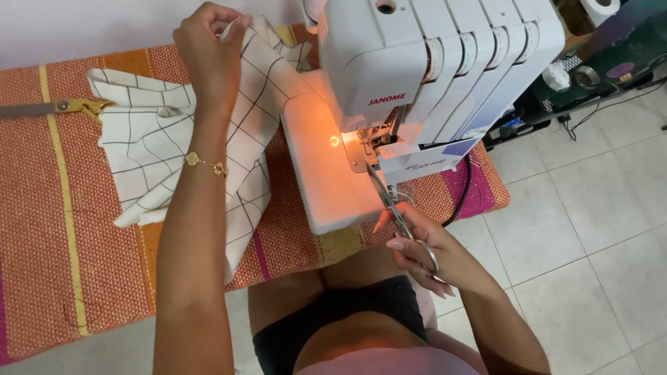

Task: Sewing fabric with a machine, cutting thread, and pinning layers together for alignment.

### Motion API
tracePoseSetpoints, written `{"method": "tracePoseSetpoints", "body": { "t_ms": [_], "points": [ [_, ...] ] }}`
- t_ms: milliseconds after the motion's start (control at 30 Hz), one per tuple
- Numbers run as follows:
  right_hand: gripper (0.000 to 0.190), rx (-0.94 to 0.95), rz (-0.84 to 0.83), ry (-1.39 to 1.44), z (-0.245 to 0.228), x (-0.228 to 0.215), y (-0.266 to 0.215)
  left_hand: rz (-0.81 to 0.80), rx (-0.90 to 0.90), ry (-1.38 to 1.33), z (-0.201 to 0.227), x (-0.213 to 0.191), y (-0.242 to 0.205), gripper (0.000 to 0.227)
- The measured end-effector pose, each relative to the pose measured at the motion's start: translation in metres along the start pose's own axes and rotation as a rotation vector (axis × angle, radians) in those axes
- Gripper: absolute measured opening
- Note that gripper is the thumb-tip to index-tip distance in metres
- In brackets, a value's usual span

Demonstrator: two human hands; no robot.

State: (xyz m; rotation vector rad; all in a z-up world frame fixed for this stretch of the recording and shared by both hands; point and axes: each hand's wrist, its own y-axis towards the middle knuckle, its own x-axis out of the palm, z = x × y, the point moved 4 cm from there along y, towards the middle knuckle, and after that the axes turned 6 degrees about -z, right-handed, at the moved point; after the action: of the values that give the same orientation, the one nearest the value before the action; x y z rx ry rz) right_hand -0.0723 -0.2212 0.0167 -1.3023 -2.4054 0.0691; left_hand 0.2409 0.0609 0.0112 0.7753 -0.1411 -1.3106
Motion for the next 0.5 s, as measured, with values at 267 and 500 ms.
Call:
{"method": "tracePoseSetpoints", "body": {
  "t_ms": [267, 500],
  "points": [
    [0.038, 0.086, 0.072, 0.166, -0.021, 0.015, 0.039, 0.078, -0.015, -0.003, 0.011, -0.035, -0.003, 0.008],
    [0.061, 0.137, -0.127, 0.51, -0.021, 0.016, 0.075, 0.176, 0.057, -0.165, 0.077, -0.101, -0.045, 0.007]
  ]
}}
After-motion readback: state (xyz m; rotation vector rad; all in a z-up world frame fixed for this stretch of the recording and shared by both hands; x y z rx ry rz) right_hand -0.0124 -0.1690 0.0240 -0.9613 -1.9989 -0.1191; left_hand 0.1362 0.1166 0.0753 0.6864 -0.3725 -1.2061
